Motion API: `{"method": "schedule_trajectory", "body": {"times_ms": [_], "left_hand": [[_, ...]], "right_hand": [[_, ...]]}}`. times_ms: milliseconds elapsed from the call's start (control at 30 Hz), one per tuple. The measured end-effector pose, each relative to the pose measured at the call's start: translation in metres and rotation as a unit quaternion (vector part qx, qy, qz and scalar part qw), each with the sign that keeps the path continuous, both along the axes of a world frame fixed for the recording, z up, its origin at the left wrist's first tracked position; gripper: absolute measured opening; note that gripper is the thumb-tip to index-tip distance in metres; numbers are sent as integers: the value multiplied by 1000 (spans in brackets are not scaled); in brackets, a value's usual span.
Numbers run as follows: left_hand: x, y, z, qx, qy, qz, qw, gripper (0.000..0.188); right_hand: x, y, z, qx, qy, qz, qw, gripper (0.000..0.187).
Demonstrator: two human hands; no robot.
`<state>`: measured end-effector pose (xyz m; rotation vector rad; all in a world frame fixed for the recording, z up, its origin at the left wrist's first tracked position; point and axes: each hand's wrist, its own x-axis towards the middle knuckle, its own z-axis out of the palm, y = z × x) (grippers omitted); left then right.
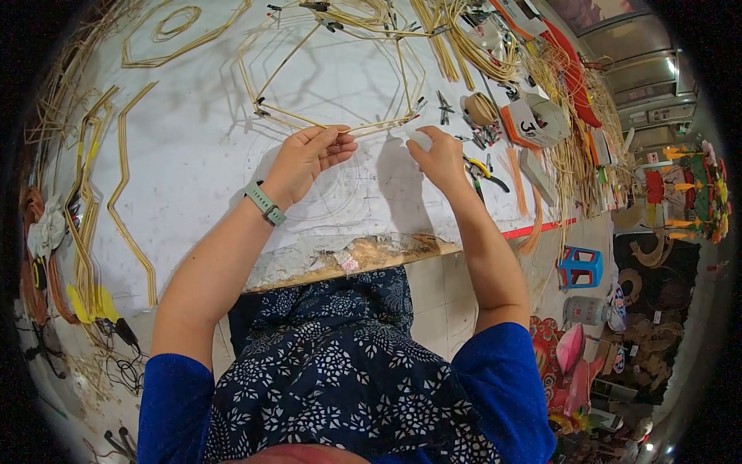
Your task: Assembling the bamboo or wooden frame of a traditional lantern using strips and wire.
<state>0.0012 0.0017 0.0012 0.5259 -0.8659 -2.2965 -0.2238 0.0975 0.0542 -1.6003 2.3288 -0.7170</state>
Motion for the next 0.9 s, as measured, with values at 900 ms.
{"method": "schedule_trajectory", "body": {"times_ms": [900], "left_hand": [[-6,2,6,-33,-47,123,991,22]], "right_hand": [[-298,-51,-63,-275,108,-221,929,26]]}}
